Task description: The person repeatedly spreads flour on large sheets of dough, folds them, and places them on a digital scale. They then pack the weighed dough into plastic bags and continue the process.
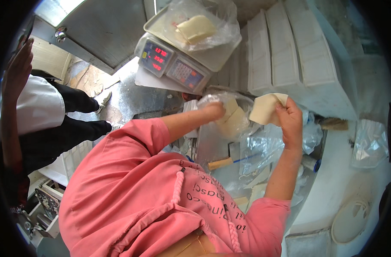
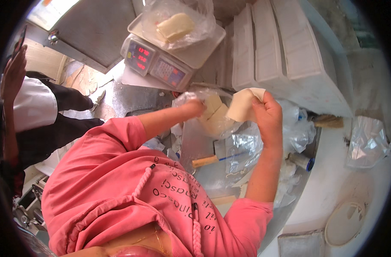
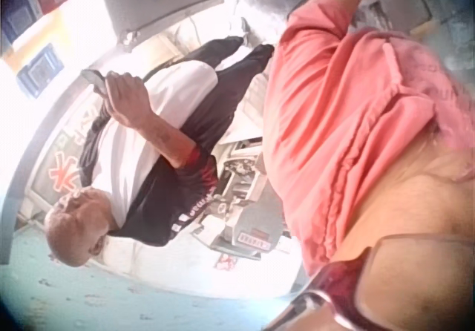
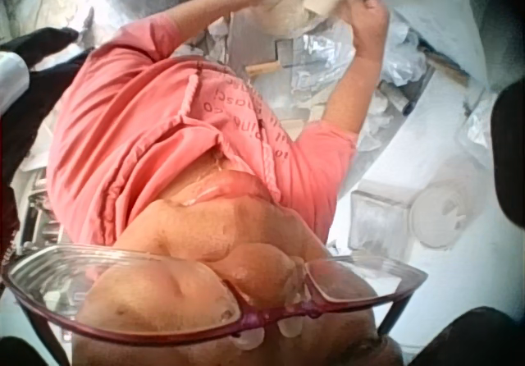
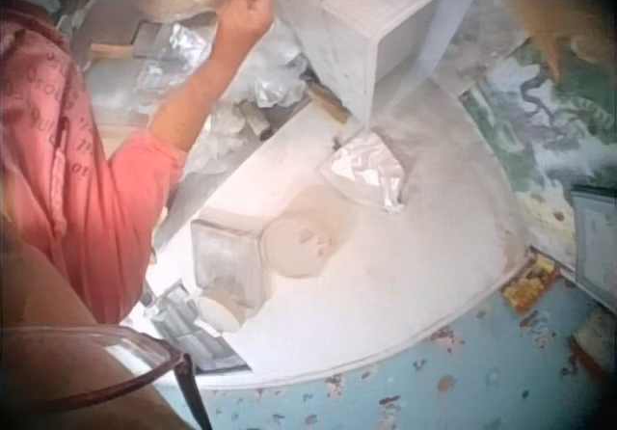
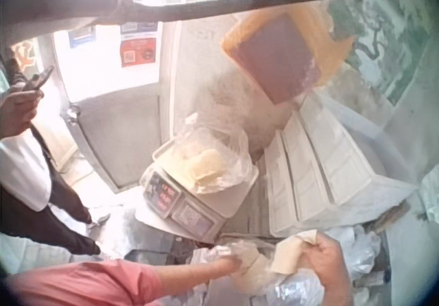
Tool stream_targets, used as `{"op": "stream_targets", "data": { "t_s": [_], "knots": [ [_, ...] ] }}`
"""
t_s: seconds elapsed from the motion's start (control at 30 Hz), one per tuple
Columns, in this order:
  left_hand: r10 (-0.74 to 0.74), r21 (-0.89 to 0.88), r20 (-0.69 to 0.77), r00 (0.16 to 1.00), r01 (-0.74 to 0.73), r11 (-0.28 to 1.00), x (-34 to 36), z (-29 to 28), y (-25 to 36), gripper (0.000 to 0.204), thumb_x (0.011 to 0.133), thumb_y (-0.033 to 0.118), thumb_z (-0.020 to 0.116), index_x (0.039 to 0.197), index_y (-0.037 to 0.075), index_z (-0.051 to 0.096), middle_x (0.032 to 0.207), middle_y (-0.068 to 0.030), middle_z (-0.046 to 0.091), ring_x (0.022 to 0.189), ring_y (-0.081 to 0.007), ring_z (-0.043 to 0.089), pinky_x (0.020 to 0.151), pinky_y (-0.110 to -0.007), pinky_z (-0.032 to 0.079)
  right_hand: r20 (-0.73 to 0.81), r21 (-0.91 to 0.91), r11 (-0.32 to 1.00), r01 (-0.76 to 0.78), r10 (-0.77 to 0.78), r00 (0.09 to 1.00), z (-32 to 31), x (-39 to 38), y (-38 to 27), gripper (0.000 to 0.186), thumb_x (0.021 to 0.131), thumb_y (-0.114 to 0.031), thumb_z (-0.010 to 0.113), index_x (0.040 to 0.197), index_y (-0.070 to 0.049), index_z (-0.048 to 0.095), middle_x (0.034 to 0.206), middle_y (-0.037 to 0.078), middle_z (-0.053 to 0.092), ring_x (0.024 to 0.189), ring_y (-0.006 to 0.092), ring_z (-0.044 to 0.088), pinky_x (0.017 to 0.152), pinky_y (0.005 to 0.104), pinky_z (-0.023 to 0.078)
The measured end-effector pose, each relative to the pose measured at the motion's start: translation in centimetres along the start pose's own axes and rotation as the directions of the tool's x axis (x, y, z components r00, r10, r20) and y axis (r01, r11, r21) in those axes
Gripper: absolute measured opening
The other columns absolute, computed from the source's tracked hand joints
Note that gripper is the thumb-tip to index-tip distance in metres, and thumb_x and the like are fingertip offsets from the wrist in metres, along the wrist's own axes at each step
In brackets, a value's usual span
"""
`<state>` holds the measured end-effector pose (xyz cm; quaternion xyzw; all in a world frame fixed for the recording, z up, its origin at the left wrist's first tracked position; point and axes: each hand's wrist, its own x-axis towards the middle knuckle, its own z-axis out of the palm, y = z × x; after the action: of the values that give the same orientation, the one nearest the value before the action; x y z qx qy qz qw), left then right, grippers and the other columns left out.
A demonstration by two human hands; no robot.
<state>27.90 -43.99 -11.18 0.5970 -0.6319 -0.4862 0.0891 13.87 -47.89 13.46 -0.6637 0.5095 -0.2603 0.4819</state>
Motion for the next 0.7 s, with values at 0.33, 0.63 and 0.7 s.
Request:
{"op": "stream_targets", "data": {
  "t_s": [0.33, 0.63, 0.7],
  "knots": [
    [0.147, -0.678, -0.178, 0.973, -0.23, 0.698, -11.4, -7.4, 2.3, 0.032, 0.086, 0.018, 0.054, 0.112, -0.002, 0.053, 0.096, -0.0096, 0.062, 0.086, -0.0161, 0.059, 0.074, -0.029, 0.047, 0.245, -0.064, 0.868, 0.492, -0.465, 0.851, 10.5, 13.0, -9.5, 0.018, 0.083, -0.009, 0.05, 0.095, -0.002, 0.061, 0.077, 0.005, 0.063, 0.068, 0.009, 0.052, 0.064, 0.0244, 0.043],
    [-0.091, -0.814, -0.34, 0.936, -0.245, 0.527, -14.0, -7.5, -4.0, 0.023, 0.089, 0.012, 0.051, 0.108, -0.003, 0.053, 0.092, -0.0072, 0.06, 0.082, -0.0121, 0.057, 0.074, -0.026, 0.047, 0.386, -0.382, 0.876, 0.293, -0.137, 0.912, 18.1, 27.8, -0.9, 0.026, 0.078, -0.015, 0.058, 0.1, -0.002, 0.061, 0.088, 0.009, 0.065, 0.08, 0.0175, 0.058, 0.074, 0.0293, 0.045],
    [-0.145, -0.836, -0.32, 0.936, -0.207, 0.508, -14.5, -7.3, -4.6, 0.022, 0.088, 0.012, 0.052, 0.106, -0.002, 0.054, 0.09, -0.0066, 0.06, 0.08, -0.0116, 0.057, 0.073, -0.026, 0.047, 0.288, -0.501, 0.793, 0.345, -0.223, 0.931, 18.8, 28.8, 0.9, 0.03, 0.078, -0.017, 0.059, 0.104, -0.003, 0.059, 0.094, 0.013, 0.064, 0.086, 0.024, 0.059, 0.078, 0.0323, 0.045]
  ]
}}
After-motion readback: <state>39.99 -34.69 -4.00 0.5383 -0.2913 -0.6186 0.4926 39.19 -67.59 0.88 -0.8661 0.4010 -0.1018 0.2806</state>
